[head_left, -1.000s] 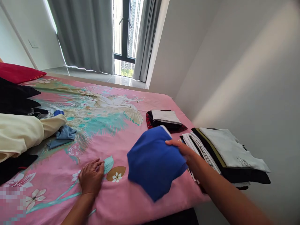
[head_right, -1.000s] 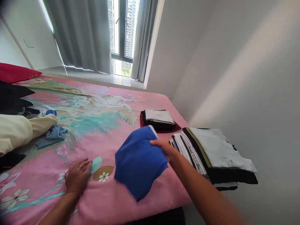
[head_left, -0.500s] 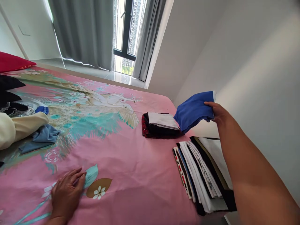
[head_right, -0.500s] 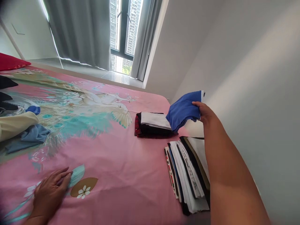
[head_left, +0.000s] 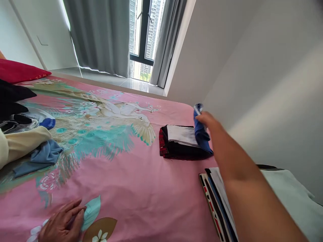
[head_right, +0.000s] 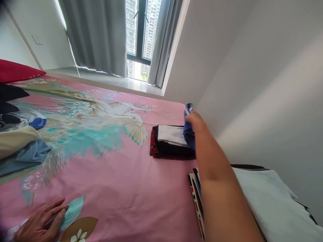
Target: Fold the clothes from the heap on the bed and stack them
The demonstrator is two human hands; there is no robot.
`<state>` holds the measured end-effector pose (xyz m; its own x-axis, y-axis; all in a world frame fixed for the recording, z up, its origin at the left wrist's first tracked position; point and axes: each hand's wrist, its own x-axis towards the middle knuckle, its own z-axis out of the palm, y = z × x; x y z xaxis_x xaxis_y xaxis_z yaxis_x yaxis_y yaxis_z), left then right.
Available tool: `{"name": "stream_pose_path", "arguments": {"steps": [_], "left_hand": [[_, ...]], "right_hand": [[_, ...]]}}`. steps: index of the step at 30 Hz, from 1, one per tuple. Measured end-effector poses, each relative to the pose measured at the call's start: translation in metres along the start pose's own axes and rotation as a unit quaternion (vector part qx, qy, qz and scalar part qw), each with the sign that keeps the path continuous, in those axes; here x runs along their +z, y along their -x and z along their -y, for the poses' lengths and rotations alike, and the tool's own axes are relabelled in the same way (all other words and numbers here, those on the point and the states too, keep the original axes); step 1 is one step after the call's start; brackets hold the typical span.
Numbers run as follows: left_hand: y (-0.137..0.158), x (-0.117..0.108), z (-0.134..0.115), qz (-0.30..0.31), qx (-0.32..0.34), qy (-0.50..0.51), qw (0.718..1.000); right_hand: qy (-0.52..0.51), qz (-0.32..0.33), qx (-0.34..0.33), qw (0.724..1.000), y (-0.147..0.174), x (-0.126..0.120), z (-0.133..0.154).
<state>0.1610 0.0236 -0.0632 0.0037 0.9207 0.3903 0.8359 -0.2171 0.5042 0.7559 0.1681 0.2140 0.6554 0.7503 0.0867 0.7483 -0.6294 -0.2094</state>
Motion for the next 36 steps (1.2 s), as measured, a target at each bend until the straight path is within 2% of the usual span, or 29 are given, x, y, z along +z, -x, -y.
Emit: {"name": "stream_pose_path", "arguments": {"steps": [3,5,7,10,16,21,24,27,31,33,36], "left_hand": [[-0.001,-0.003,-0.001,-0.013,0.042,-0.014,0.999],[-0.002,-0.004,-0.003,-0.015,0.044,-0.016,0.999],[-0.002,-0.005,-0.005,-0.011,0.037,-0.015,0.999],[-0.003,-0.007,-0.01,-0.01,0.021,-0.01,1.0],[-0.004,-0.01,-0.016,-0.01,0.002,-0.006,1.0],[-0.003,-0.01,-0.017,-0.009,-0.006,-0.018,1.0],[-0.003,-0.009,-0.015,-0.012,0.004,-0.022,1.0],[-0.003,-0.008,-0.013,-0.017,0.018,-0.02,1.0],[-0.003,-0.006,-0.011,-0.026,0.033,-0.024,0.999],[-0.002,-0.006,-0.011,-0.031,0.035,-0.03,0.998],[-0.001,-0.006,-0.011,-0.029,0.035,-0.04,0.998]], "right_hand": [[0.035,0.082,-0.03,0.996,0.029,0.069,0.055],[0.062,0.081,-0.04,0.994,0.051,0.104,0.076],[0.086,0.067,-0.049,0.993,0.067,0.123,0.084],[0.1,0.062,-0.066,0.991,0.077,0.123,0.079],[0.067,0.054,-0.103,0.991,0.076,0.088,0.062],[0.01,0.042,-0.15,0.988,0.081,0.075,0.062],[-0.019,-0.001,-0.131,0.991,0.076,0.072,0.048],[-0.032,-0.038,-0.064,0.997,0.074,0.084,0.022],[-0.062,0.012,0.045,0.997,0.09,0.127,-0.008],[-0.076,0.016,0.057,0.995,0.099,0.145,-0.016],[-0.081,0.013,0.044,0.996,0.107,0.153,-0.019]]}}
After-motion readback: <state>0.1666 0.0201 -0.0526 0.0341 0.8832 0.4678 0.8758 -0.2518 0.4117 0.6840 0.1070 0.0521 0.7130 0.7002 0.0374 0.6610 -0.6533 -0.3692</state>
